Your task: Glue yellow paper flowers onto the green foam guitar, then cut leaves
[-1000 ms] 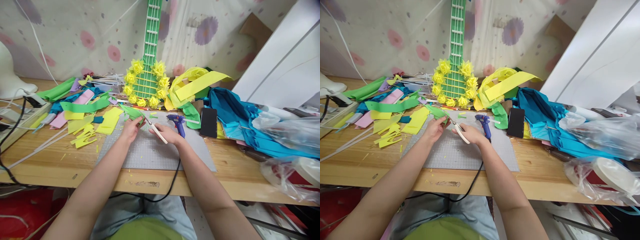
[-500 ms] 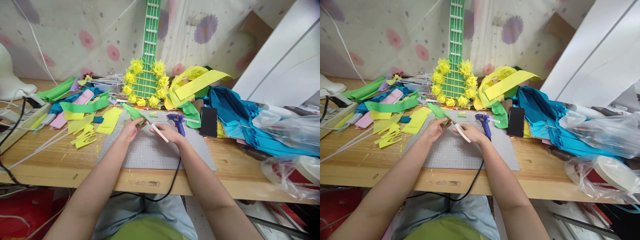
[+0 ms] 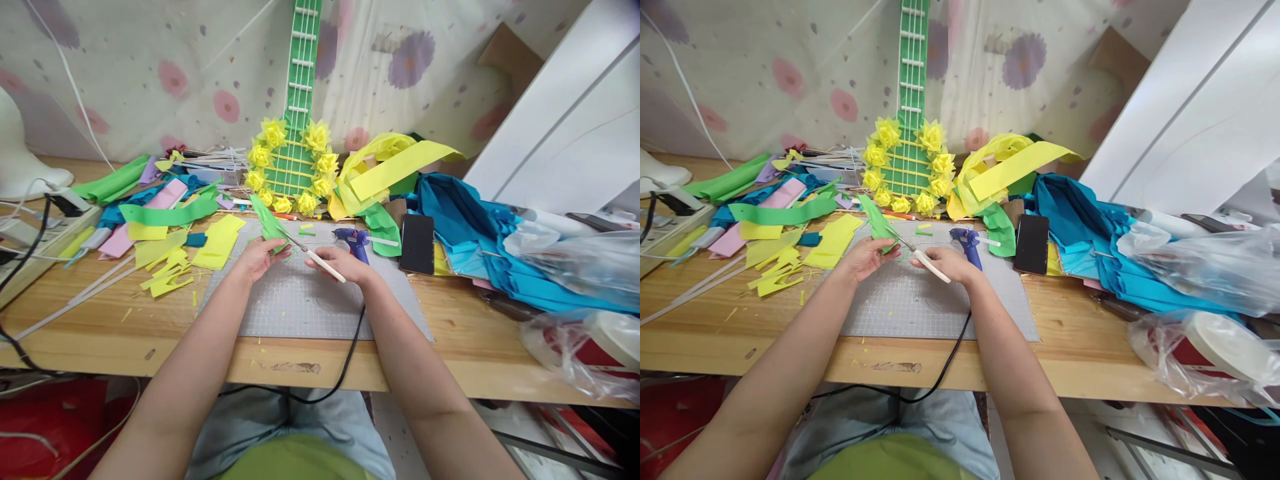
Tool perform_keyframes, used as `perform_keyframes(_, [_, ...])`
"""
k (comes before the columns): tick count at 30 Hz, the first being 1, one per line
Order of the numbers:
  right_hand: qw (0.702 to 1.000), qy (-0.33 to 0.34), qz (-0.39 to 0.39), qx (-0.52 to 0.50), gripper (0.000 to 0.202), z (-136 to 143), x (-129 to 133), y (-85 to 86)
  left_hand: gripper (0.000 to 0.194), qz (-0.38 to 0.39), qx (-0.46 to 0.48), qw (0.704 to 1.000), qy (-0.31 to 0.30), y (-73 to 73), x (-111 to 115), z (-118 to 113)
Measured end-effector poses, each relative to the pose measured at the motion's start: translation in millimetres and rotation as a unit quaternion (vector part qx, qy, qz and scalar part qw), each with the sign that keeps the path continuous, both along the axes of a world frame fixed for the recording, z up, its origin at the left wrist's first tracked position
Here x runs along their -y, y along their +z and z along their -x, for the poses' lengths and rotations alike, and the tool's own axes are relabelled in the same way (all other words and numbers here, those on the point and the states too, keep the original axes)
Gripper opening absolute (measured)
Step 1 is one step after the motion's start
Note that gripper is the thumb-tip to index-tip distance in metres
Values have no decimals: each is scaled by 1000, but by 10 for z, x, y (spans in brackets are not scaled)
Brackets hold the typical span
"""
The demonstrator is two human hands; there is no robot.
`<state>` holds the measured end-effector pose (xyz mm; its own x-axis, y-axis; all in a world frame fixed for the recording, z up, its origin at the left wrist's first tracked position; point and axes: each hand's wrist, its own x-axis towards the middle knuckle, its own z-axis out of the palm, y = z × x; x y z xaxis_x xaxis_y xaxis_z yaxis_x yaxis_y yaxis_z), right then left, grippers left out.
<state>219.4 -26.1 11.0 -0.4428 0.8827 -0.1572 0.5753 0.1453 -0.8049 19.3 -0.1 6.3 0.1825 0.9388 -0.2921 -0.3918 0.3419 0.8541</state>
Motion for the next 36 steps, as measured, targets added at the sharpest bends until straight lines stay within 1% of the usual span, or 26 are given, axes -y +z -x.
perform_keyframes(7, [999,14,37,-3,45,-78,3,59,11,3,-30,999,-37,17,1,46])
perform_keyframes(13, [999,23,-8,34,45,-104,-2,63,15,-4,-64,997,-49,23,9,49])
perform_keyframes(19, [998,30,-10,50,45,-98,-2,73,18,-12,-99,992,-71,46,49,26])
perform_keyframes(29, [999,9,4,31,44,-100,11,87,20,-17,-99,991,-89,-6,38,42])
perform_keyframes(36, [1000,16,17,13,43,-156,-6,66,23,-16,-105,988,-113,7,50,51])
